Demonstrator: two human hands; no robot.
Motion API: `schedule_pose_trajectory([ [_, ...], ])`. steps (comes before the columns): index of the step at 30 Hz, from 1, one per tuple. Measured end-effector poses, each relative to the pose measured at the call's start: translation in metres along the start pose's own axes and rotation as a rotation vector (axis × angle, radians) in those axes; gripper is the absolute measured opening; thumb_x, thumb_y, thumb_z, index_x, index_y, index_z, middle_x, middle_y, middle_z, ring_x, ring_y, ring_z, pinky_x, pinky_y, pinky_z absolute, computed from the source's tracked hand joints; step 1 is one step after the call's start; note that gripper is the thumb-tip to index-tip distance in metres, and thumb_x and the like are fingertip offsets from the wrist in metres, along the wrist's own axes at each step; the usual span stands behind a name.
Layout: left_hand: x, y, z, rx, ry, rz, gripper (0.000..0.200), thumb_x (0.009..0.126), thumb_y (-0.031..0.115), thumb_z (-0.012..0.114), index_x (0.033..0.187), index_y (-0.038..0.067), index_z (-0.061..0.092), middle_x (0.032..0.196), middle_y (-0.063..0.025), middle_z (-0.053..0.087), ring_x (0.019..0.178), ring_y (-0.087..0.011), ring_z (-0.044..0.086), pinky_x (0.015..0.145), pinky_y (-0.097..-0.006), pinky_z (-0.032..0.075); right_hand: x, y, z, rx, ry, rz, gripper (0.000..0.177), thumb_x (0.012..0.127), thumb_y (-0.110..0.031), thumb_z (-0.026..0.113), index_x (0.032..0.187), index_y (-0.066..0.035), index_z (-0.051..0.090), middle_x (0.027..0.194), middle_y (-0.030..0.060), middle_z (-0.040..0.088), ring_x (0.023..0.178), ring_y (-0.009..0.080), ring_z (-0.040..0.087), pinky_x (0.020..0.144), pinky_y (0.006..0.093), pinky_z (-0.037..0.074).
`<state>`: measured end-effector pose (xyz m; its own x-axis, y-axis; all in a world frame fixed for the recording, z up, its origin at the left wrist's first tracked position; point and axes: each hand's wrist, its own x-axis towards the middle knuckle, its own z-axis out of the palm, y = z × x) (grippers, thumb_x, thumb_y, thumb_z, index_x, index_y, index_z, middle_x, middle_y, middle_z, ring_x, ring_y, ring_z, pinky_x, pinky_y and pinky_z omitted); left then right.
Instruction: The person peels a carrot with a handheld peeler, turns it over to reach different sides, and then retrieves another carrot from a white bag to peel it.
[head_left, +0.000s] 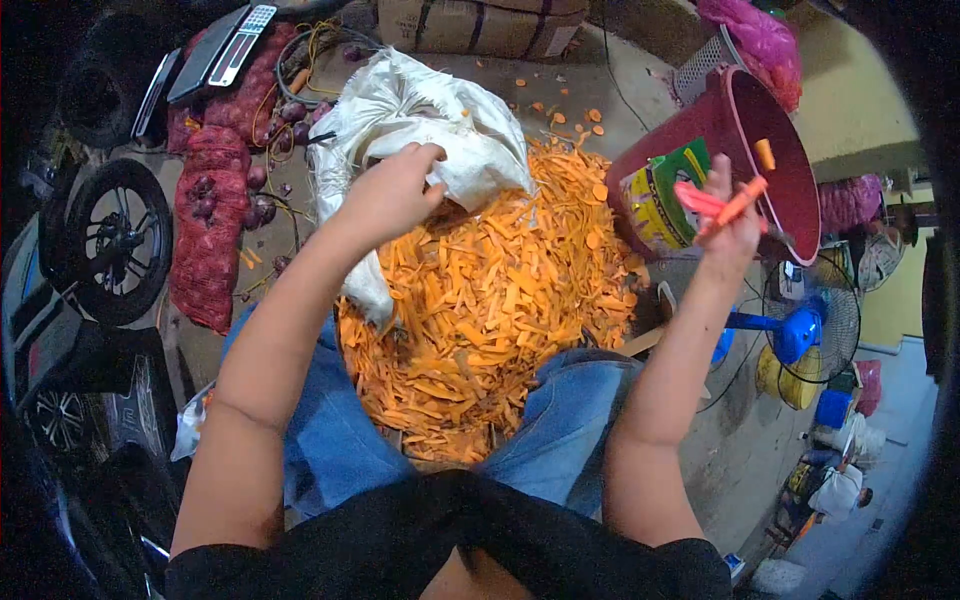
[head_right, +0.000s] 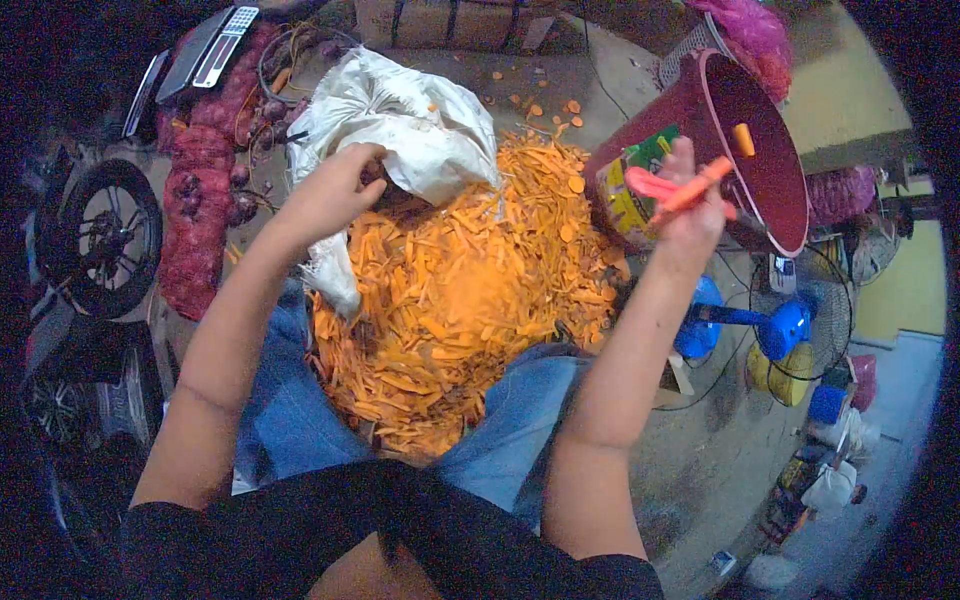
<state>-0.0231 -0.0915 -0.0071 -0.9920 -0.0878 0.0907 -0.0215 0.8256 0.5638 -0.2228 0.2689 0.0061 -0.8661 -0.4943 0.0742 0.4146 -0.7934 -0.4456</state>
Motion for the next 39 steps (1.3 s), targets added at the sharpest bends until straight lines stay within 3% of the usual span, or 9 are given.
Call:
schedule_pose_trajectory([
  [2,0.012,-0.013,0.005,0.039,-0.118,-0.162,0.028,0.071,0.020,0.046,0.094,0.003,0.046,0.091,-0.0151,0.051,0.086,-0.0280,0.049,0.074,-0.0365,0.039,0.005,0.045,0.046,-0.239,0.401,-0.137,0.024,0.083,-0.021,0.035,0.102,-0.006,0.040,0.102,0.0188,0.047,0.085,0.0279,0.051,0.070,0.0384,0.043],
  [10,0.012,-0.113,0.158,-0.150,-0.164,-0.604,0.034,0.066,0.024,0.050,0.092,0.001,0.049,0.093,-0.0212,0.051,0.089,-0.0337,0.047,0.076,-0.0377,0.038,0.003,0.088,0.063,-0.779,0.348,-0.005,0.026,0.080,-0.025,0.043,0.091,-0.001,0.044,0.082,0.0130,0.054,0.066,0.0195,0.053,0.058,0.0307,0.045],
  [16,0.020,-0.117,0.252,-0.604,0.105,-0.865,0.046,0.070,0.021,0.050,0.106,-0.005,0.039,0.110,-0.0197,0.040,0.099,-0.0277,0.042,0.081,-0.0337,0.034,0.008,0.102,0.056,-0.878,0.431,-0.013,0.015,0.079,-0.017,0.047,0.083,-0.002,0.047,0.072,0.0062,0.052,0.062,0.0156,0.053,0.056,0.0265,0.045],
  [18,0.042,-0.119,0.270,-1.055,0.490,-0.948,0.030,0.070,0.021,0.050,0.091,0.000,0.048,0.090,-0.0129,0.051,0.081,-0.0199,0.049,0.071,-0.0301,0.039,0.012,0.100,0.041,-0.912,0.482,-0.011,0.013,0.079,-0.015,0.046,0.083,-0.003,0.047,0.074,0.0056,0.053,0.062,0.0153,0.053,0.056,0.0265,0.044],
  [20,0.060,-0.094,0.241,-1.563,0.151,-0.876,0.029,0.071,0.022,0.046,0.090,0.001,0.049,0.086,-0.0092,0.052,0.077,-0.0157,0.050,0.064,-0.0280,0.040,0.018,0.102,0.030,-0.915,0.447,-0.020,0.014,0.079,-0.016,0.045,0.084,-0.002,0.047,0.074,0.0053,0.053,0.062,0.0151,0.053,0.056,0.0266,0.044],
  [26,0.114,-0.052,0.239,-1.667,0.210,-0.641,0.018,0.073,0.020,0.043,0.076,0.003,0.051,0.059,-0.0042,0.046,0.051,-0.0135,0.043,0.046,-0.0273,0.036,0.031,0.118,0.021,-1.028,0.413,0.036,0.017,0.080,-0.017,0.043,0.086,-0.002,0.047,0.071,0.0037,0.050,0.061,0.0126,0.050,0.056,0.0244,0.041],
  [31,0.116,-0.024,0.202,-1.468,0.072,-0.550,0.033,0.071,0.018,0.048,0.097,-0.001,0.045,0.082,-0.0076,0.051,0.071,-0.0161,0.048,0.061,-0.0280,0.039,0.036,0.134,0.025,-1.116,0.442,0.089,0.014,0.080,-0.016,0.044,0.083,-0.003,0.047,0.070,0.0026,0.049,0.061,0.0115,0.049,0.055,0.0233,0.040],
  [34,0.125,-0.016,0.218,-1.100,-0.347,-0.428,0.041,0.071,0.017,0.046,0.107,-0.003,0.039,0.101,-0.0113,0.047,0.088,-0.0192,0.045,0.074,-0.0280,0.036,0.041,0.137,0.020,-1.126,0.457,0.052,0.014,0.079,-0.017,0.045,0.081,-0.003,0.047,0.069,0.0020,0.049,0.061,0.0107,0.049,0.055,0.0232,0.040],
  [39,0.113,-0.030,0.192,-1.031,-0.084,-0.256,0.035,0.071,0.016,0.046,0.102,0.000,0.045,0.100,-0.0151,0.050,0.093,-0.0260,0.047,0.078,-0.0311,0.037,0.043,0.133,0.011,-1.085,0.452,0.058,0.015,0.079,-0.018,0.046,0.081,-0.003,0.047,0.069,0.0022,0.049,0.061,0.0106,0.049,0.055,0.0232,0.041],
])
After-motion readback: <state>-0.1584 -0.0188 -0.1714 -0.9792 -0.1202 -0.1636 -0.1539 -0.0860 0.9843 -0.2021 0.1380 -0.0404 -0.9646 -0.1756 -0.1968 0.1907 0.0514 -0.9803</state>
